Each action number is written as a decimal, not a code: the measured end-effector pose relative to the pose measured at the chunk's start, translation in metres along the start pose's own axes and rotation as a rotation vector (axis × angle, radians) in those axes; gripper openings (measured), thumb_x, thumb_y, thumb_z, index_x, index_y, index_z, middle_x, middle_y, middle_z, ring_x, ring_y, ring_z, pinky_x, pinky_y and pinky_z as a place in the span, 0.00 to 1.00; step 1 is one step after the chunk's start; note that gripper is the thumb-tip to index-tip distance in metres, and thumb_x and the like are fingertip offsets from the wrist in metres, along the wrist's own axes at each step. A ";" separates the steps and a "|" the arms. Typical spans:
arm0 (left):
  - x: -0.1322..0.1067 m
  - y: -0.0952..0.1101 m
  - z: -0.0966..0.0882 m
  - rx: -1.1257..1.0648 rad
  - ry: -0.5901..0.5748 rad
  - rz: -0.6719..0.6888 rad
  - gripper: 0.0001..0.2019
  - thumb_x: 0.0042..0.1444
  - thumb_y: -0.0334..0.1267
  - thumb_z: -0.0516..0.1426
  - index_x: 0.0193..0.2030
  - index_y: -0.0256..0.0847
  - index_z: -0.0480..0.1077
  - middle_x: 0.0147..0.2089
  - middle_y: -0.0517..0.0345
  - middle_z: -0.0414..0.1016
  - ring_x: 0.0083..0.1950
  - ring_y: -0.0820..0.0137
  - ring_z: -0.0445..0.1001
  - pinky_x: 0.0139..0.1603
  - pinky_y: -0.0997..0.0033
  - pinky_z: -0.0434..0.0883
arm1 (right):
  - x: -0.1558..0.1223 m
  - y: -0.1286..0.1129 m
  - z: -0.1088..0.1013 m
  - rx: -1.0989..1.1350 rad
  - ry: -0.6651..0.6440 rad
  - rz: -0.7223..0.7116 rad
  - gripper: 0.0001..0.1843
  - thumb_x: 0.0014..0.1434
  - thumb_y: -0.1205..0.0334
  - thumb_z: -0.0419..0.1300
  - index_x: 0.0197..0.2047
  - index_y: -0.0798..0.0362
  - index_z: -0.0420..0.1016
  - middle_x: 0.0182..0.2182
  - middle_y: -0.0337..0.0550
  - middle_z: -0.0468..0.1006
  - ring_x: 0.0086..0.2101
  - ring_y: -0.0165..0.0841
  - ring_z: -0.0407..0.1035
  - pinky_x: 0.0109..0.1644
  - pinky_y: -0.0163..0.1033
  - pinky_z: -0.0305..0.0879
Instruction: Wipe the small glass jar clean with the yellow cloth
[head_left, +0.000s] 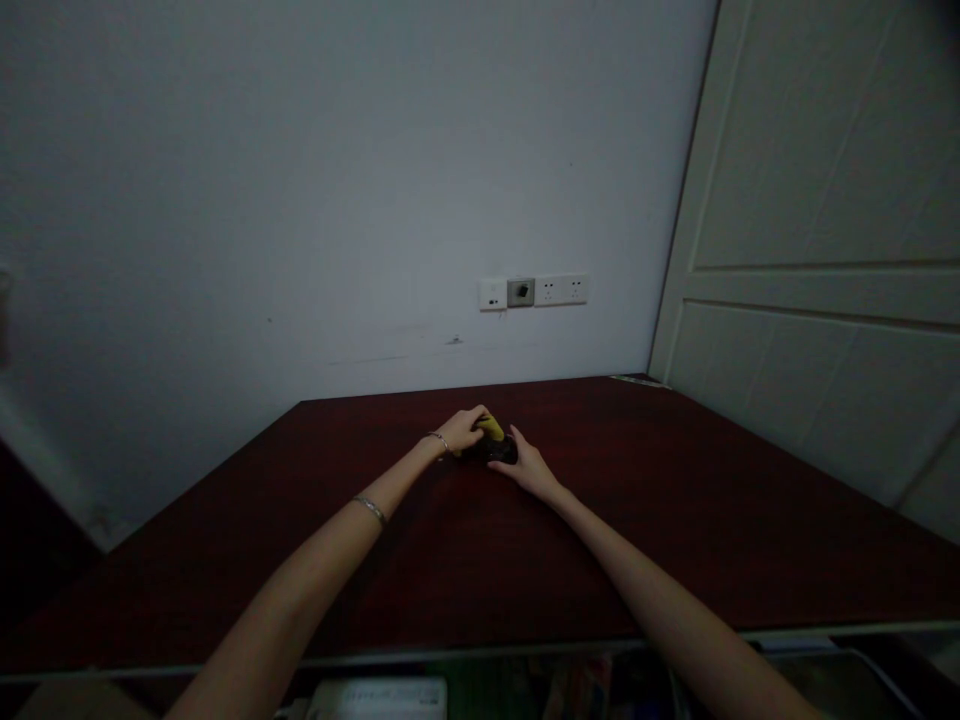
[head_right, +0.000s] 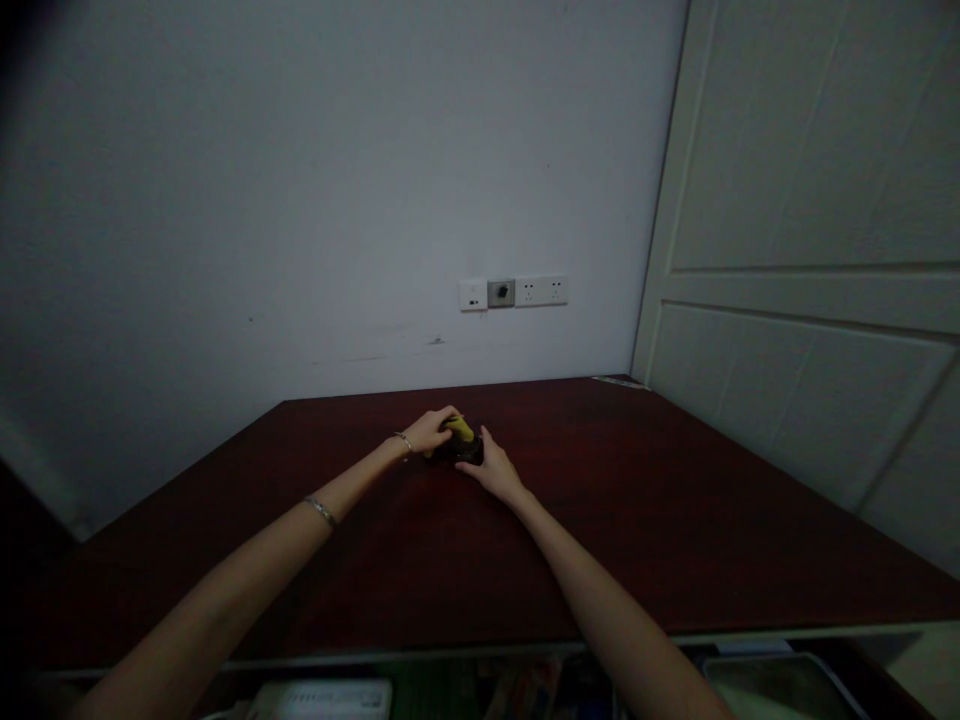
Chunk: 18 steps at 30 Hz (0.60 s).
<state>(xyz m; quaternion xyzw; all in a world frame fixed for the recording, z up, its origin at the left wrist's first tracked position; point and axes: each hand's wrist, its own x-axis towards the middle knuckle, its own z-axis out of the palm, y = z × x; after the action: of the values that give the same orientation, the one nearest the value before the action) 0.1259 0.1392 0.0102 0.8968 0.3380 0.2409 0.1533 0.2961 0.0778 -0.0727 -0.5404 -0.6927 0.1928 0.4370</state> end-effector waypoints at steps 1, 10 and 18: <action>0.000 0.001 0.002 -0.015 -0.031 0.008 0.21 0.43 0.26 0.51 0.46 0.42 0.69 0.44 0.57 0.76 0.44 0.67 0.73 0.49 0.70 0.67 | 0.000 0.000 0.000 -0.012 0.008 -0.006 0.49 0.45 0.50 0.63 0.64 0.60 0.46 0.56 0.61 0.64 0.55 0.42 0.61 0.57 0.47 0.57; -0.016 0.002 0.005 -0.115 0.006 -0.038 0.16 0.49 0.33 0.53 0.45 0.44 0.72 0.47 0.59 0.76 0.49 0.68 0.72 0.54 0.71 0.64 | -0.001 0.000 0.001 -0.035 0.020 0.014 0.47 0.45 0.49 0.64 0.62 0.59 0.51 0.55 0.60 0.66 0.54 0.44 0.62 0.56 0.48 0.58; -0.039 0.009 0.008 -0.020 0.067 -0.161 0.13 0.50 0.36 0.54 0.44 0.47 0.72 0.45 0.58 0.76 0.48 0.64 0.73 0.52 0.69 0.65 | 0.000 -0.002 0.001 -0.045 0.036 0.008 0.45 0.44 0.50 0.64 0.61 0.61 0.54 0.53 0.59 0.68 0.53 0.43 0.64 0.55 0.46 0.60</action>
<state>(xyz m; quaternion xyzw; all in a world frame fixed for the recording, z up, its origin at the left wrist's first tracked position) 0.1095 0.1048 -0.0057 0.8565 0.4116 0.2612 0.1696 0.2943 0.0774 -0.0714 -0.5562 -0.6867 0.1692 0.4365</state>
